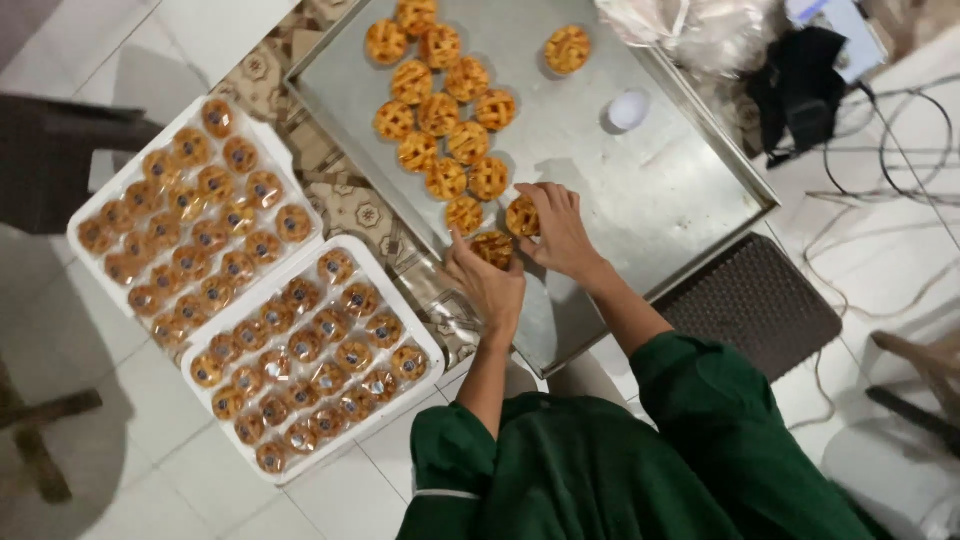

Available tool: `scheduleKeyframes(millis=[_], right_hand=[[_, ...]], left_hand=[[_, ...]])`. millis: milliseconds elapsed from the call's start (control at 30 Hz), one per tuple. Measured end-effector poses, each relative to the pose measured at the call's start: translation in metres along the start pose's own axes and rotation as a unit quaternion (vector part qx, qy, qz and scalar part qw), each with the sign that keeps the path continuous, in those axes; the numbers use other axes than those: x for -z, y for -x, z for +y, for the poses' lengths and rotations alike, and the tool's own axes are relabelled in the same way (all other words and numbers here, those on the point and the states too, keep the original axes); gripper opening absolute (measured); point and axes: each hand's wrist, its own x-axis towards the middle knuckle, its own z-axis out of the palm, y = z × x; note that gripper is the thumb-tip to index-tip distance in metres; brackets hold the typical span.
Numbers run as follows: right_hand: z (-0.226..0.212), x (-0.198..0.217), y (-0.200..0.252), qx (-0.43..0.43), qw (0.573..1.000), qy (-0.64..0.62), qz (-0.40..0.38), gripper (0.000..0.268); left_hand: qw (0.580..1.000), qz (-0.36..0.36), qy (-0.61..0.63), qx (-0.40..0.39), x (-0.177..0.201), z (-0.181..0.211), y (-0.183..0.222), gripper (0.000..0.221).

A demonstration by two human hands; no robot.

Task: Organizing various pastries from large trays onto a smaller tray and then individually packaging them into plastic bags and applying labels.

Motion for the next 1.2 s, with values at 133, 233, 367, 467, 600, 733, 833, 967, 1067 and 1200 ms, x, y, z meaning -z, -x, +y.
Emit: scheduleKeyframes(millis=[133,233,367,467,600,733,833,967,1067,1200], right_hand=[[-0.002,0.009,0.055,-0.064,0.994,-0.005,0.092,0.098],[-0.021,0.029,0.114,-0.094,0.978,0.001,0.188,0.082],[-0.059,0.074,0.211,-0.138,0.956,0.016,0.259,0.081],[-0.079,0.091,0.301,-0.225,0.918,0.001,0.326,0.071],[-0.107,0.101,0.425,-0.355,0.848,0.018,0.394,0.073],[-0.137,0.099,0.546,-0.484,0.716,0.028,0.503,0.074],[-0.162,0.085,0.644,-0.543,0.623,0.053,0.561,0.077],[-0.189,0.056,0.770,-0.599,0.475,0.097,0.638,0.088],[-0.201,0.047,0.862,-0.597,0.377,0.139,0.695,0.087],[-0.216,0.055,0.972,-0.609,0.303,0.187,0.709,0.086]], left_hand=[[0.995,-0.056,0.040,-0.069,0.019,-0.002,0.014,0.113],[0.979,-0.087,0.050,-0.178,0.034,-0.002,0.030,0.101],[0.925,-0.174,0.029,-0.338,0.049,0.007,0.054,0.103],[0.882,-0.268,0.053,-0.385,0.064,0.053,0.088,0.103],[0.804,-0.331,0.064,-0.490,0.058,0.108,0.153,0.102],[0.687,-0.399,0.133,-0.592,0.061,0.175,0.252,0.102],[0.600,-0.448,0.186,-0.636,0.065,0.214,0.357,0.103],[0.471,-0.468,0.283,-0.692,0.096,0.260,0.502,0.106],[0.392,-0.565,0.336,-0.644,0.120,0.281,0.600,0.106],[0.276,-0.673,0.354,-0.587,0.172,0.315,0.705,0.105]])
